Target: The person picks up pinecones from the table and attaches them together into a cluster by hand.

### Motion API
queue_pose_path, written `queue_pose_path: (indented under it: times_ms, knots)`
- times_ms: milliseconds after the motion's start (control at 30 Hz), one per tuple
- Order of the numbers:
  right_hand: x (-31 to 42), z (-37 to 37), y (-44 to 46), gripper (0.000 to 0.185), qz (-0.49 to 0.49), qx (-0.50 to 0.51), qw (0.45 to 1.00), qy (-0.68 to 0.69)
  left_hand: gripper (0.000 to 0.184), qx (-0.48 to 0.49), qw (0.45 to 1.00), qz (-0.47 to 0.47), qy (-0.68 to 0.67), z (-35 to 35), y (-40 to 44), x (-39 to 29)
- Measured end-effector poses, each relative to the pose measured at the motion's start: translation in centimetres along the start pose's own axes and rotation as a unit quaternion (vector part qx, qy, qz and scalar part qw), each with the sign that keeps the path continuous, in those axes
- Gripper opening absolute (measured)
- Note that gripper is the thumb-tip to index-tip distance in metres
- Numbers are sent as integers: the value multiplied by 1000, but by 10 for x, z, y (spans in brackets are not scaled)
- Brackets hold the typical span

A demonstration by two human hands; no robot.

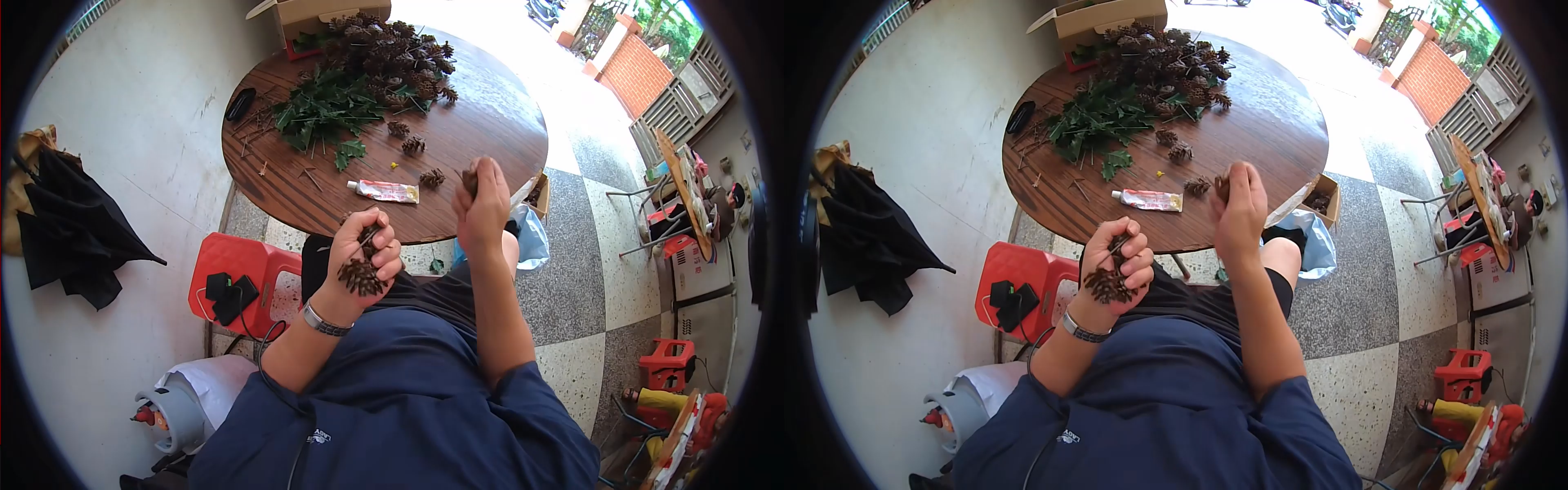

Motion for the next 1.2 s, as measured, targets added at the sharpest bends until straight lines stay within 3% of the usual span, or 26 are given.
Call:
queue_pose_path:
  times_ms: [33, 67, 133, 233, 267, 367, 400, 433, 500, 567, 667, 767, 800, 933, 1033, 1133, 1200]
  knots:
    - [5, -10, 28, 34, -93, -37, 973, -206, 21, -55, 998, 13, -3, -11, 2, -5]
    - [4, -10, 51, 35, -126, -33, 935, -331, 18, -59, 997, 42, 25, -18, 4, -11]
    - [4, -2, 77, 40, -180, -27, 806, -563, 18, -104, 987, 95, 73, -23, 3, -19]
    - [-8, 8, 83, 47, -202, 17, 707, -678, 17, -149, 969, 149, 126, -31, 2, -28]
    - [-3, 15, 73, 48, -170, -2, 686, -707, 17, -163, 962, 167, 141, -34, 4, -31]
    - [19, 36, 15, 44, -212, 55, 823, -524, 14, -181, 942, 222, 174, -33, 5, -37]
    - [21, 50, -15, 41, -188, 117, 876, -429, 13, -184, 935, 241, 184, -32, 4, -38]
    - [16, 63, -48, 46, -124, 162, 894, -399, 11, -189, 926, 252, 210, -28, 2, -38]
    - [31, 102, -97, 60, -224, 231, 822, -470, 9, -194, 905, 269, 266, -19, -2, -37]
    - [12, 101, -103, 50, -228, 233, 806, -495, 6, -160, 900, 279, 293, -16, -1, -36]
    - [8, 91, -94, 32, -192, 217, 816, -501, 6, -146, 889, 287, 325, -17, -6, -39]
    - [5, 74, -86, 22, -45, 249, 880, -402, 6, -84, 932, 162, 312, 0, -10, -29]
    - [3, 66, -86, 25, -21, 237, 890, -390, 9, -96, 916, 128, 367, -3, -9, -25]
    - [6, 49, -81, 27, -42, 199, 913, -355, 15, -83, 917, 58, 386, 5, -7, -4]
    - [4, 47, -77, 29, -130, 158, 908, -367, 15, -43, 922, 15, 384, 6, -5, 2]
    - [4, 47, -80, 32, -97, 169, 914, -355, 16, -41, 917, -3, 397, 6, -6, 3]
    - [-4, 46, -83, 33, -48, 194, 927, -318, 18, -7, 901, -76, 426, 6, -10, 2]
Point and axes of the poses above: each hand's wrist, its own y-axis towards the middle knuckle, its own z-axis out of the palm, x = y × z, the point moved 8 cm from there along y, towards the middle knuckle, and after that the axes turned 3 degrees about y, right-handed, at the moved point
